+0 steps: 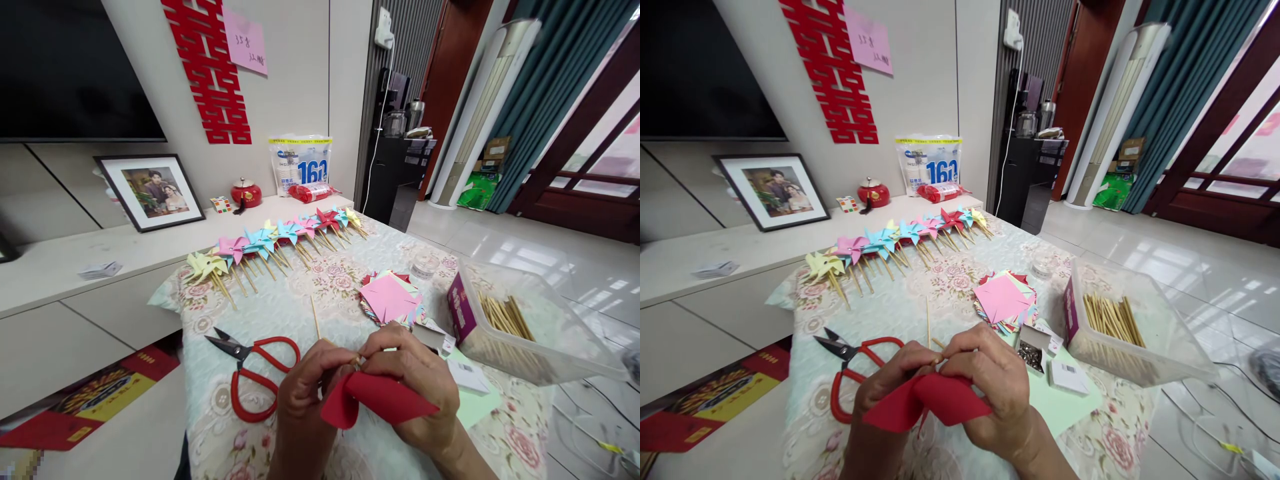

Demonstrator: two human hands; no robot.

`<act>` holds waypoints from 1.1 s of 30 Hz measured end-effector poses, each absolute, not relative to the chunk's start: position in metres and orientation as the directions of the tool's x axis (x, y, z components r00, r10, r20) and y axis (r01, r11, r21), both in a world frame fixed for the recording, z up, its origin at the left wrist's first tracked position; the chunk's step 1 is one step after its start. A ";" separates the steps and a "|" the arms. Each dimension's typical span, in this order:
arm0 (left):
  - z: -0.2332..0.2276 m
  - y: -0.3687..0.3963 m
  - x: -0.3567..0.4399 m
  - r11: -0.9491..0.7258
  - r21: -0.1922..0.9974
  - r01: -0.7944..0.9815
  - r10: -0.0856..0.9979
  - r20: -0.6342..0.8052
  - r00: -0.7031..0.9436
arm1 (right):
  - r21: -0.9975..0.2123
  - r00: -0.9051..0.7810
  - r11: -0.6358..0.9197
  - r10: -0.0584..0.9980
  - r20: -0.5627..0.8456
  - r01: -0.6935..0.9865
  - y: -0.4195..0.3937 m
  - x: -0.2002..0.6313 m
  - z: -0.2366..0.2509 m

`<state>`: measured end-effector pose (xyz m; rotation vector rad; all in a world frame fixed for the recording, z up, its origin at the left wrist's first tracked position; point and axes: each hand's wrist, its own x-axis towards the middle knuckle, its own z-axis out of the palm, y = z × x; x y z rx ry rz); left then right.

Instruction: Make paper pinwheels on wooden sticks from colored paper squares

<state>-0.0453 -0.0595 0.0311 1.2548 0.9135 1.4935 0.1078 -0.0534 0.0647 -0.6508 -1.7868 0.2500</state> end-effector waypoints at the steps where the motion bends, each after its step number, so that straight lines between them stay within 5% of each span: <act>1: 0.030 -0.059 -0.045 -0.276 0.940 -0.201 0.960 0.278 -0.017 | -0.483 -0.187 0.823 0.547 0.816 0.299 -0.054 0.108 0.065; 19: 0.021 -0.061 -0.053 -0.471 0.880 -0.062 0.880 0.474 0.034 | -0.504 -0.202 0.830 0.551 0.810 0.240 -0.051 0.107 0.060; 33: 0.040 -0.060 -0.052 -0.667 0.725 0.174 0.737 0.675 0.013 | -0.568 -0.227 0.801 0.598 0.769 0.189 -0.048 0.111 0.053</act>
